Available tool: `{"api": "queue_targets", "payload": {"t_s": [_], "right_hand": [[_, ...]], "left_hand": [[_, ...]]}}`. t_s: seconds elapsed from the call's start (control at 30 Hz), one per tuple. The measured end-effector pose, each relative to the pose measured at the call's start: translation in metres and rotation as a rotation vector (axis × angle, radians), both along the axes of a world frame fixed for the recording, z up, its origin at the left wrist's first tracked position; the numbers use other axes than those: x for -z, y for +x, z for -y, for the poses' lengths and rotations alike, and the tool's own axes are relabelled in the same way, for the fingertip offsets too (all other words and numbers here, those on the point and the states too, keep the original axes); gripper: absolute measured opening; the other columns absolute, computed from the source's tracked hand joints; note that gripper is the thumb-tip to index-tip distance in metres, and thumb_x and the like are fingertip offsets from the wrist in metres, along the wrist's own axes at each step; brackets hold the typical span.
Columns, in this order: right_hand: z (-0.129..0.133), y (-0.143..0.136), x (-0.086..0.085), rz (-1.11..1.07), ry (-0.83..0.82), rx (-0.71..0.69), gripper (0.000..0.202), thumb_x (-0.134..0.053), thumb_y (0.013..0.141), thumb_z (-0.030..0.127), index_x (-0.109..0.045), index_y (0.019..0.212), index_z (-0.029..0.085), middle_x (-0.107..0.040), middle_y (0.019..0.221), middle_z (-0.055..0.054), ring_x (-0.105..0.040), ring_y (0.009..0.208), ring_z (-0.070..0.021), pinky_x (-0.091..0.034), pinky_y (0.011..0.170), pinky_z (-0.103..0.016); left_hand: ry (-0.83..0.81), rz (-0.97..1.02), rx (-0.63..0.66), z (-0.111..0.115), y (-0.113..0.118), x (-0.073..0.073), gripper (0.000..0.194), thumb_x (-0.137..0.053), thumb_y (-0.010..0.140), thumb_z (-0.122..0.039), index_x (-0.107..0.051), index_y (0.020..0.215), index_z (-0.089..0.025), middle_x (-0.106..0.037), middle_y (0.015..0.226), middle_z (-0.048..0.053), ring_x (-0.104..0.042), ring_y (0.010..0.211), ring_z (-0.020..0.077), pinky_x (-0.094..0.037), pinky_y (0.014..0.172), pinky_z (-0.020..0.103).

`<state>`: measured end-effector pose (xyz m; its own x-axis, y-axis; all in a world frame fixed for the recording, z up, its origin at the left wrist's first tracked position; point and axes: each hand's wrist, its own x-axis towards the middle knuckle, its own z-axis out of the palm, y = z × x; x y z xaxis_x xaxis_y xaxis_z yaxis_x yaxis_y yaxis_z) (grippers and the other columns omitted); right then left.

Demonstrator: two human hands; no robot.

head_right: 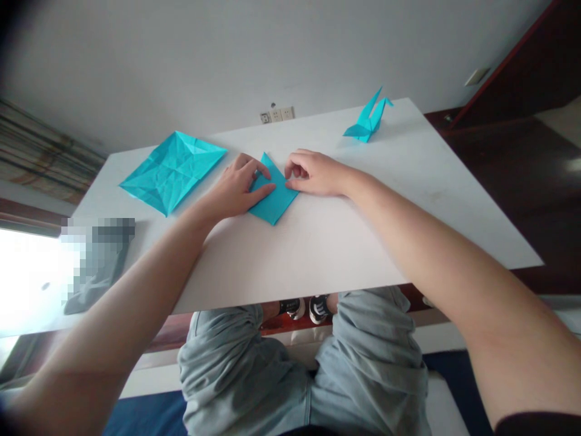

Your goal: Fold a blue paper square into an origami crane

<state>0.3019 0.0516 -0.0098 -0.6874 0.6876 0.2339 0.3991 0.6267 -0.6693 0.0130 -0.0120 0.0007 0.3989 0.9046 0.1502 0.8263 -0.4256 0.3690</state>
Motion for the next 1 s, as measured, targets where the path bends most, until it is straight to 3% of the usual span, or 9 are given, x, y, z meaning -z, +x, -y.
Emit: {"api": "queue_targets", "payload": {"t_s": [1.0], "right_hand": [[0.0001, -0.0001, 0.0004, -0.007, 0.005, 0.001, 0.024, -0.094, 0.094, 0.040, -0.078, 0.105, 0.027, -0.069, 0.107, -0.005, -0.063, 0.098, -0.0264, -0.052, 0.089, -0.041]], "left_hand": [[0.006, -0.004, 0.012, 0.0013, 0.0001, 0.0006, 0.036, -0.073, 0.115, -0.049, -0.076, 0.142, -0.026, -0.070, 0.154, 0.019, -0.069, 0.148, 0.0401, -0.054, 0.135, 0.062]]}}
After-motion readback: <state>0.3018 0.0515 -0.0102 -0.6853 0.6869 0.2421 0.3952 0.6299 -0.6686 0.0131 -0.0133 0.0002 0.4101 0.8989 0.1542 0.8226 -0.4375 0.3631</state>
